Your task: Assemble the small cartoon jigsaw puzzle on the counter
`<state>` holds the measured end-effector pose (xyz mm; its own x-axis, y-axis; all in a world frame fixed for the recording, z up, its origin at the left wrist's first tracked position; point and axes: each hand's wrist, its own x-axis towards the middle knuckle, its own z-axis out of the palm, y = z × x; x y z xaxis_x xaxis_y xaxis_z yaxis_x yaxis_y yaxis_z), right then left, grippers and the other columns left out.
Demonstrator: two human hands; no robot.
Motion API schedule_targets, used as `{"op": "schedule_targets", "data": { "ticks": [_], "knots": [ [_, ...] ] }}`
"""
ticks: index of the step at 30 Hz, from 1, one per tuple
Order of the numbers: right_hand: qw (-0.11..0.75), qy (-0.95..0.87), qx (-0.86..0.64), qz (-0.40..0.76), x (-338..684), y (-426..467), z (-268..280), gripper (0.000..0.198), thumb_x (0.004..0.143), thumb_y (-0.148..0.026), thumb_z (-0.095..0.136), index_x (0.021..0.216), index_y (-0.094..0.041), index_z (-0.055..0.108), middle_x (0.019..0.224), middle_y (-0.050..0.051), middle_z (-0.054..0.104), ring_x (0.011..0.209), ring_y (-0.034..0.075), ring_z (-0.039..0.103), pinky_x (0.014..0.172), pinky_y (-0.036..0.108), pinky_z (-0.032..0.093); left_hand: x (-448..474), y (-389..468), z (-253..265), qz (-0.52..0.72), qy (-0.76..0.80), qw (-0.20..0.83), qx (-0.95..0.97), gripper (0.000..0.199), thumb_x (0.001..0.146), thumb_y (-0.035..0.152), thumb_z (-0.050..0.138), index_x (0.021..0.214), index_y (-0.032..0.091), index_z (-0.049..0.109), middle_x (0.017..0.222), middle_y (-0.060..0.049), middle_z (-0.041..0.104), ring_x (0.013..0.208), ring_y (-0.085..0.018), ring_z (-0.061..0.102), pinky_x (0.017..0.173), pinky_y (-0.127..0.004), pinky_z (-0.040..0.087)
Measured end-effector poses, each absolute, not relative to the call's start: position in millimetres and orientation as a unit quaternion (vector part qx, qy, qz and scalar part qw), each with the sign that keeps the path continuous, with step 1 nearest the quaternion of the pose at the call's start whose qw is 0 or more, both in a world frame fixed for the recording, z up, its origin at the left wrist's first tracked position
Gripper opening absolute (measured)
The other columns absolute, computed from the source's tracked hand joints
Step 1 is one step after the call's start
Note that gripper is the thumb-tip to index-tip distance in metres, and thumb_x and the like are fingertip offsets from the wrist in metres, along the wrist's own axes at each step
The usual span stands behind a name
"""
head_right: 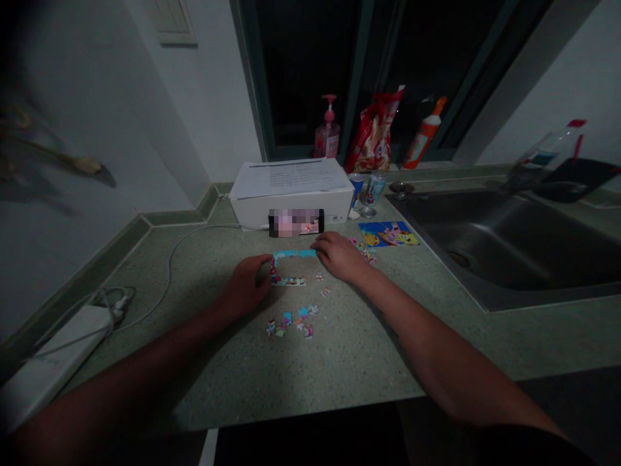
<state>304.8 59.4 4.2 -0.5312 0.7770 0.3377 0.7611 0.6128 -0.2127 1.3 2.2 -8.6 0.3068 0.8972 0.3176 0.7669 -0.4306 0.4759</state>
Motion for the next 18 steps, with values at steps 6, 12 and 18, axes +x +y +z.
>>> {"op": "schedule_targets", "data": {
  "ticks": [6, 12, 18],
  "knots": [
    [0.203, -0.856, -0.476, 0.008, 312, 53, 17, 0.038, 0.096, -0.006, 0.058, 0.126, -0.018, 0.078, 0.122, 0.016, 0.079, 0.119, 0.033, 0.071, 0.108, 0.051, 0.056, 0, 2, -9, 0.283, 0.513, 0.116, 0.802, 0.048, 0.093, 0.016, 0.065, 0.141, 0.021, 0.066, 0.142, -0.015, 0.074, 0.134, -0.036, 0.069, 0.121, -0.062, 0.052],
    [0.2, -0.846, -0.494, 0.023, 318, 44, 25, 0.039, 0.095, -0.006, 0.056, 0.123, -0.019, 0.08, 0.118, 0.015, 0.082, 0.115, 0.034, 0.073, 0.104, 0.051, 0.057, 0, 2, -9, 0.284, 0.517, 0.112, 0.8, 0.045, 0.094, 0.019, 0.065, 0.139, 0.021, 0.067, 0.14, -0.015, 0.075, 0.133, -0.036, 0.07, 0.12, -0.06, 0.053],
    [0.172, -0.851, -0.496, 0.025, 314, 37, 32, 0.039, 0.096, -0.006, 0.057, 0.127, -0.017, 0.08, 0.117, 0.015, 0.082, 0.115, 0.033, 0.074, 0.103, 0.046, 0.057, 0, 2, -10, 0.278, 0.519, 0.113, 0.8, 0.048, 0.092, 0.018, 0.067, 0.141, 0.02, 0.066, 0.142, -0.015, 0.074, 0.134, -0.035, 0.069, 0.123, -0.059, 0.051]
  ]
}}
